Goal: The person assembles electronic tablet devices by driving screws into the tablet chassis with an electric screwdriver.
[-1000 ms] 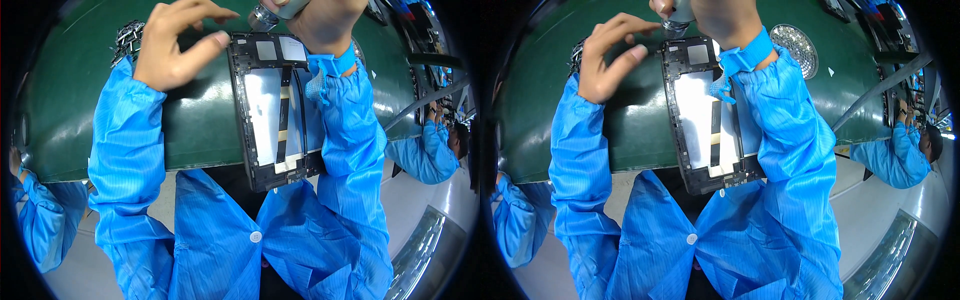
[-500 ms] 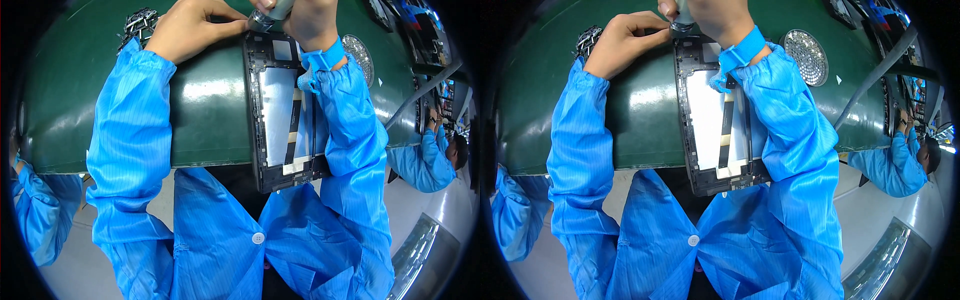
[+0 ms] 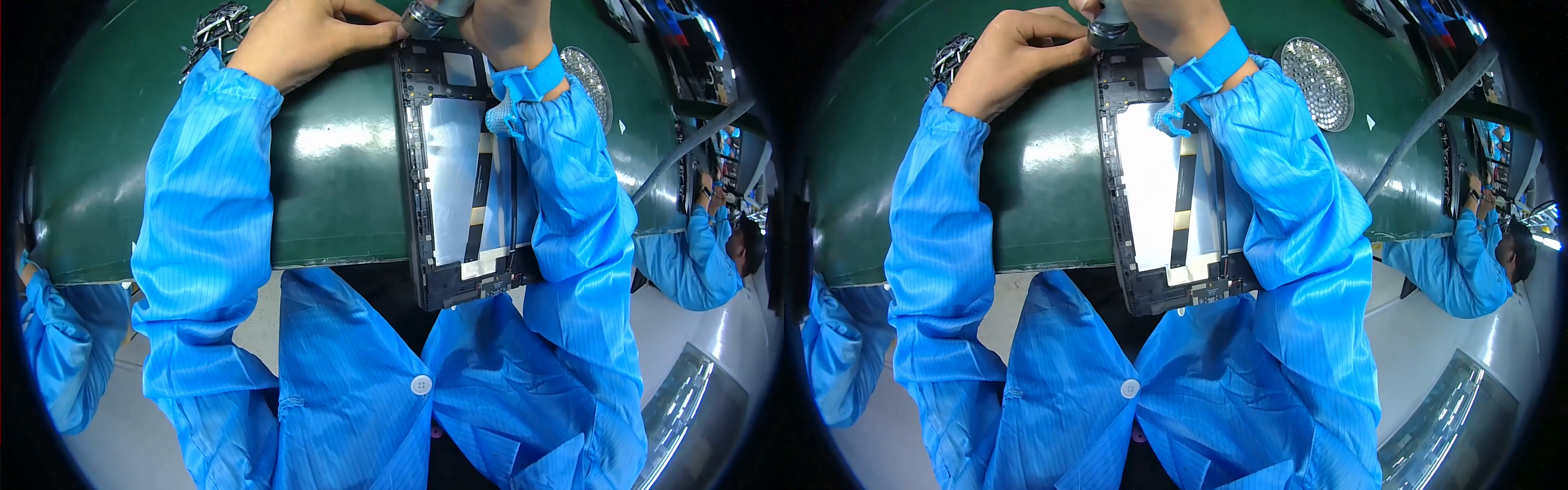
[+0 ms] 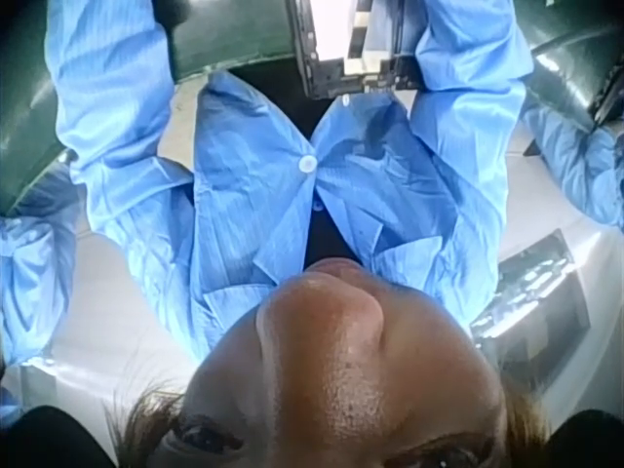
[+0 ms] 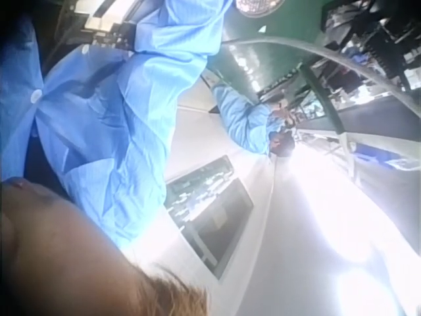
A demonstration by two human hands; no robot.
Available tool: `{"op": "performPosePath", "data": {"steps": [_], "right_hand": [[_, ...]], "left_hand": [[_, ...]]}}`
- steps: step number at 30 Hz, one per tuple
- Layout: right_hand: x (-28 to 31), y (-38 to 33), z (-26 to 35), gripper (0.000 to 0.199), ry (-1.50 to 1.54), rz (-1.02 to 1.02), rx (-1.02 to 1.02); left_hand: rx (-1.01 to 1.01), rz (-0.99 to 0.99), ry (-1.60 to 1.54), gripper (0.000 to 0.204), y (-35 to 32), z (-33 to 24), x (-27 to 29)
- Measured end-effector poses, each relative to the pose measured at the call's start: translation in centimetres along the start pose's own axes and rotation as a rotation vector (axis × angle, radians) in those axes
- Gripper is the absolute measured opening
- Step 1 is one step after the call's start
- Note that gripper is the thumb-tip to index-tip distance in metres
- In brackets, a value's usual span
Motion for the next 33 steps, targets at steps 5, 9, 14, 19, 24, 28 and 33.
{"op": "performPosePath", "data": {"steps": [5, 9, 14, 19, 24, 28, 33], "right_hand": [[-0.2, -0.1, 0.0, 0.030, -0.011, -0.018, 0.001], [-0.3, 0.0, -0.3, 0.030, 0.002, -0.007, 0.041], [-0.5, 0.3, -0.6, 0.026, 0.009, 0.019, 0.023], [-0.5, 1.0, -1.0, 0.016, 0.057, 0.043, 0.033], [-0.7, 1.0, -0.5, 0.016, 0.040, 0.061, 0.046], [-1.2, 1.0, -0.8, 0.019, 0.008, 0.056, 0.011], [-2.5, 0.6, -1.0, 0.022, 0.041, 0.051, -0.080]], "left_hand": [[0.009, -0.008, -0.012, 0.017, -0.2, -0.1, 0.1], [0.008, -0.004, -0.004, 0.017, -0.3, 0.0, 0.1], [-0.018, -0.007, -0.019, 0.017, -0.2, 0.5, 0.1], [0.117, 0.058, 0.029, 0.016, 0.4, -0.1, -0.2], [0.006, -0.044, 0.222, 0.026, 1.2, 3.6, -0.9], [0.041, -0.046, 0.218, 0.026, 0.8, 3.5, -0.3], [0.060, -0.050, 0.229, 0.023, 0.2, 4.3, 0.3]]}}
Point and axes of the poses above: each hand's wrist, its own y-axis towards the middle knuckle, its own x-axis out of the back of the hand, z = x × y, the point moved 3 cm from there along y, towards the middle knuckle, and after that the axes turned 3 degrees about -z, right-handed, at the moved point
